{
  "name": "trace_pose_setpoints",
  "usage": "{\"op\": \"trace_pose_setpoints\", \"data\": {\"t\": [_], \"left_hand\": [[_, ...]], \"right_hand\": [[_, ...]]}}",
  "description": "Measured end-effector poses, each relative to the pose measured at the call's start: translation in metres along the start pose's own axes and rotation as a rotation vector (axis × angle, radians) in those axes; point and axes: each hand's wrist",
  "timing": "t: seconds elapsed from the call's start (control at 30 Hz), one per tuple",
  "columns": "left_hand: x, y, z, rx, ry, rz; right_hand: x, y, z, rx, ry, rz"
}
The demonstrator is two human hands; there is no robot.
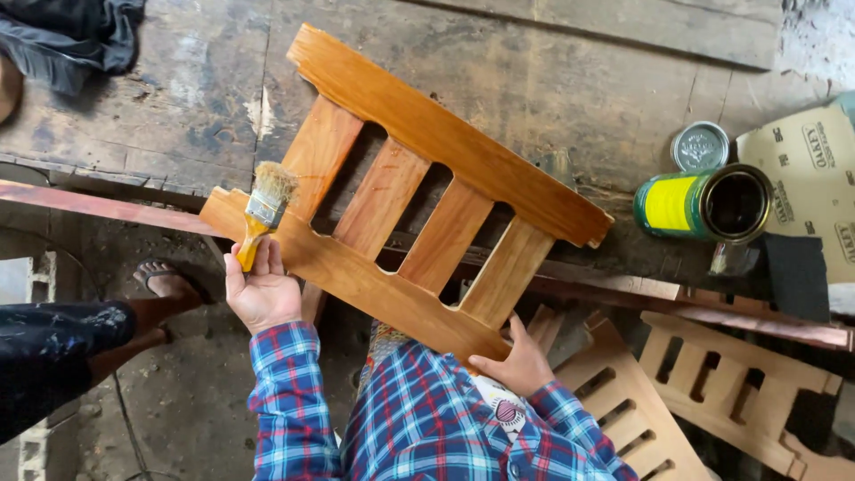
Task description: The person applies a brown wood stain to a wooden chair back using a paintbrush. They hold the chair back with one hand and brush the stain onto the surface and edges, covering the slats and frame.
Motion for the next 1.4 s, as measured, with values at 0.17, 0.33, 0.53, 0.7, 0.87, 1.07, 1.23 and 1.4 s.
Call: {"op": "trace_pose_setpoints", "data": {"t": [0.17, 0.33, 0.53, 0.7, 0.87, 1.07, 1.23, 1.4], "left_hand": [[0.002, 0.005, 0.002, -0.014, -0.001, -0.002], [0.006, 0.005, 0.005, 0.002, 0.006, -0.035], [0.029, 0.022, 0.032, 0.01, -0.014, -0.036], [0.063, 0.072, 0.082, -0.11, -0.174, -0.075], [0.099, 0.162, 0.127, 0.009, -0.035, -0.187], [0.114, 0.253, 0.133, 0.212, 0.12, -0.769], [0.125, 0.266, 0.117, 0.34, 0.062, -1.09], [0.113, 0.211, 0.087, 0.171, -0.078, -0.796]], "right_hand": [[-0.001, 0.005, 0.017, 0.165, 0.01, 0.038], [-0.016, 0.015, 0.052, 0.202, -0.076, 0.14], [0.022, -0.005, 0.038, 0.379, -0.183, 0.297], [0.062, -0.037, 0.032, 0.455, -0.313, 0.472], [0.11, -0.082, -0.004, 0.476, -0.359, 0.414], [0.158, -0.155, -0.07, 0.018, 0.002, 0.134], [0.134, -0.237, -0.075, -0.398, -0.406, -0.535], [0.126, -0.252, -0.08, -0.262, -0.395, -0.619]]}}
Point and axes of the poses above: each hand's wrist, its own x-axis away from the middle knuckle, its own y-axis out of the palm, z = x × y, and after that the axes turned 13 degrees about y, right-handed
